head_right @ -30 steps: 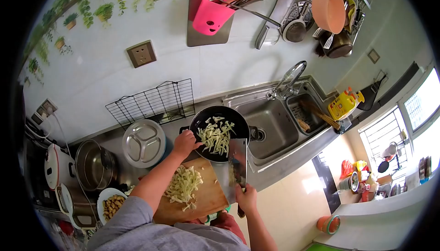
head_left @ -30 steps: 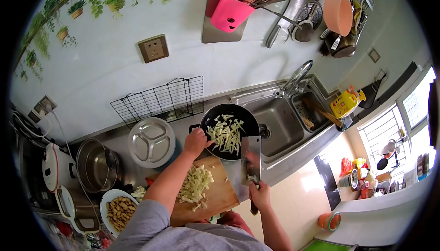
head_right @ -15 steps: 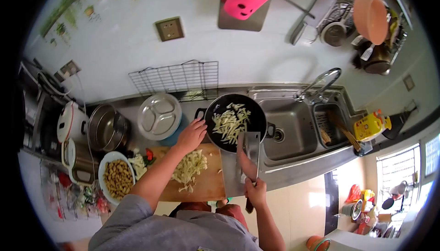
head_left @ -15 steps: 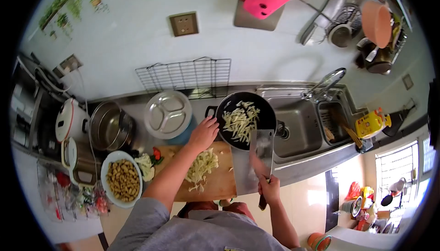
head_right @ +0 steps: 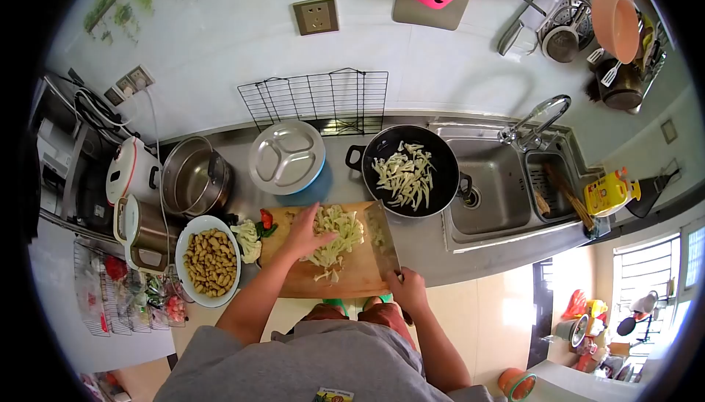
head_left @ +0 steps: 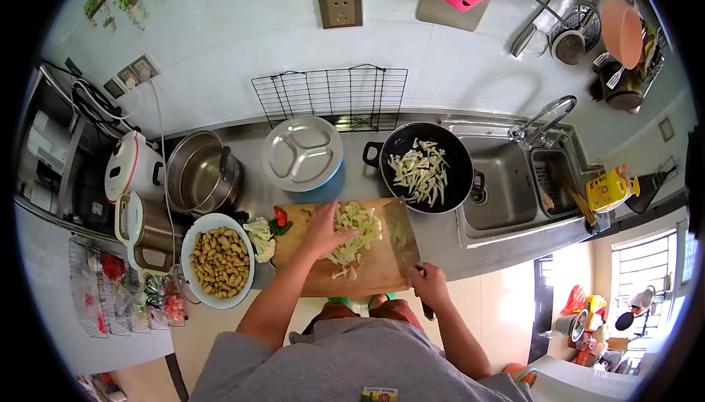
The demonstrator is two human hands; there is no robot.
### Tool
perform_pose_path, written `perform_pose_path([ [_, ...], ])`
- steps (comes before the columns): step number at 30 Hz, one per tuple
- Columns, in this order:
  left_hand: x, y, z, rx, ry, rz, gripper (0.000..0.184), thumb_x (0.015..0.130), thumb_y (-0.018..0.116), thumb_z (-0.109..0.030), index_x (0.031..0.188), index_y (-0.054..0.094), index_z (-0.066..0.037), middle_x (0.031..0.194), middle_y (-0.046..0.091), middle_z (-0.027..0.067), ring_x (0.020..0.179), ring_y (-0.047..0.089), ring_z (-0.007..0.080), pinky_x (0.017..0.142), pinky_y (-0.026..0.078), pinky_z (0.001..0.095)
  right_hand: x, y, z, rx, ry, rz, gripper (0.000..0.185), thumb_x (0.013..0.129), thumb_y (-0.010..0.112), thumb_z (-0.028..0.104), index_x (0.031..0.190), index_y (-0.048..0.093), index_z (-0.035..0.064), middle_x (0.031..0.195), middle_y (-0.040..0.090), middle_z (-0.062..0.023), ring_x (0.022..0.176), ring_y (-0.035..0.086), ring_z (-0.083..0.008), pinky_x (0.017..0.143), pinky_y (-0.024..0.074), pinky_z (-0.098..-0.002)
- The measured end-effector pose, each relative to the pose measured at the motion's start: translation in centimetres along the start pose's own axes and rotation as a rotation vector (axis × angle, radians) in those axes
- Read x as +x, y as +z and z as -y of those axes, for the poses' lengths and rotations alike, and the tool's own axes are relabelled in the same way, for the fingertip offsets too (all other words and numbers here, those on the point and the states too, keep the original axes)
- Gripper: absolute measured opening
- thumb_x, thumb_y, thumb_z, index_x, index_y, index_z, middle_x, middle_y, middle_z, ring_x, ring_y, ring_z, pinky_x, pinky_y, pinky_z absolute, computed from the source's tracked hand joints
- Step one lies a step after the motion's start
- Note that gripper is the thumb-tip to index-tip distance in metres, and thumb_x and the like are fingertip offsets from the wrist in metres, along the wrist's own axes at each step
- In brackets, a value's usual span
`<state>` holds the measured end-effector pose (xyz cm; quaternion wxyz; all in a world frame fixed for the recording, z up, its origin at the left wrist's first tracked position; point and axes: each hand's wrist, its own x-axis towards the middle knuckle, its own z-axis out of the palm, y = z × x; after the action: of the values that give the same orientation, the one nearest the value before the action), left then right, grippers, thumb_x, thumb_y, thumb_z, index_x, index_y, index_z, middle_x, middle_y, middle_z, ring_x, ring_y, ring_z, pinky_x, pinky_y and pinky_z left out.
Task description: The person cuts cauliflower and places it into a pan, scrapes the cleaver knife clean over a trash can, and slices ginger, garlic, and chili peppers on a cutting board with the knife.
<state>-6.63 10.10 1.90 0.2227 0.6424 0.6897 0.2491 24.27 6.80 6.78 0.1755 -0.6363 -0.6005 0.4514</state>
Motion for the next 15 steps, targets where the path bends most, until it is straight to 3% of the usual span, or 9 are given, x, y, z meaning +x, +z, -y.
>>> perform_pose_path([
  [2,1.0,-0.3,-0.3,0.036,0.024,0.128,0.106,0.073,0.073,-0.060,0.148,0.028,-0.001,0.140,0.043,0.0242,0.129,0.039,0.0398,0.110,0.030,0.0475,-0.1,0.8,0.6,0.082,0.102,0.020,0.033,0.086,0.059,0.027,0.082,0.064,-0.0054,0.057,0.061,-0.0150,0.049,0.063,-0.0231,0.052,0.0500,-0.0384],
  [4,1.2,-0.4,-1.3,0.100,0.012,0.183,0.106,0.072,0.073,-0.062,0.149,0.027,-0.004,0.139,0.043,0.0235,0.128,0.040,0.0401,0.109,0.030,0.0474,-0.3,1.4,0.5,0.132,0.147,0.009,0.027,0.087,0.062,0.021,0.075,0.060,-0.0035,0.055,0.057,-0.0071,0.044,0.054,-0.0143,0.044,0.0435,-0.0313],
  [5,1.4,-0.3,-1.9,0.169,-0.003,0.235,0.107,0.071,0.073,-0.063,0.150,0.027,-0.007,0.138,0.043,0.0229,0.127,0.040,0.0404,0.108,0.031,0.0473,-0.2,2.1,-0.3,0.135,0.152,-0.004,0.027,0.087,0.062,0.021,0.075,0.060,-0.0035,0.055,0.057,-0.0071,0.044,0.054,-0.0143,0.044,0.0435,-0.0313],
  [9,1.4,2.1,-1.5,0.233,0.021,0.174,0.105,0.070,0.073,-0.065,0.150,0.029,-0.013,0.135,0.043,0.0213,0.124,0.041,0.0399,0.106,0.033,0.0470,-0.2,4.5,-2.0,0.258,0.185,-0.009,0.024,0.086,0.064,0.018,0.075,0.058,-0.0027,0.056,0.056,-0.0065,0.042,0.052,-0.0137,0.041,0.0409,-0.0300],
  [12,1.6,2.7,-1.5,0.238,0.030,0.164,0.101,0.070,0.076,-0.059,0.149,0.033,-0.013,0.135,0.042,0.0217,0.123,0.040,0.0404,0.103,0.035,0.0473,-0.1,5.7,-1.8,0.356,0.215,0.020,0.026,0.085,0.065,0.021,0.077,0.058,-0.0028,0.056,0.057,-0.0076,0.044,0.054,-0.0148,0.042,0.0427,-0.0309],
  [15,2.1,4.1,-0.8,0.011,0.197,0.070,0.093,0.071,0.079,-0.048,0.146,0.037,-0.011,0.133,0.043,0.0222,0.122,0.040,0.0406,0.103,0.036,0.0468,0.2,6.4,-1.6,0.409,0.237,0.061,0.028,0.084,0.065,0.023,0.079,0.058,-0.0032,0.056,0.058,-0.0084,0.045,0.057,-0.0159,0.044,0.0448,-0.0320],
])
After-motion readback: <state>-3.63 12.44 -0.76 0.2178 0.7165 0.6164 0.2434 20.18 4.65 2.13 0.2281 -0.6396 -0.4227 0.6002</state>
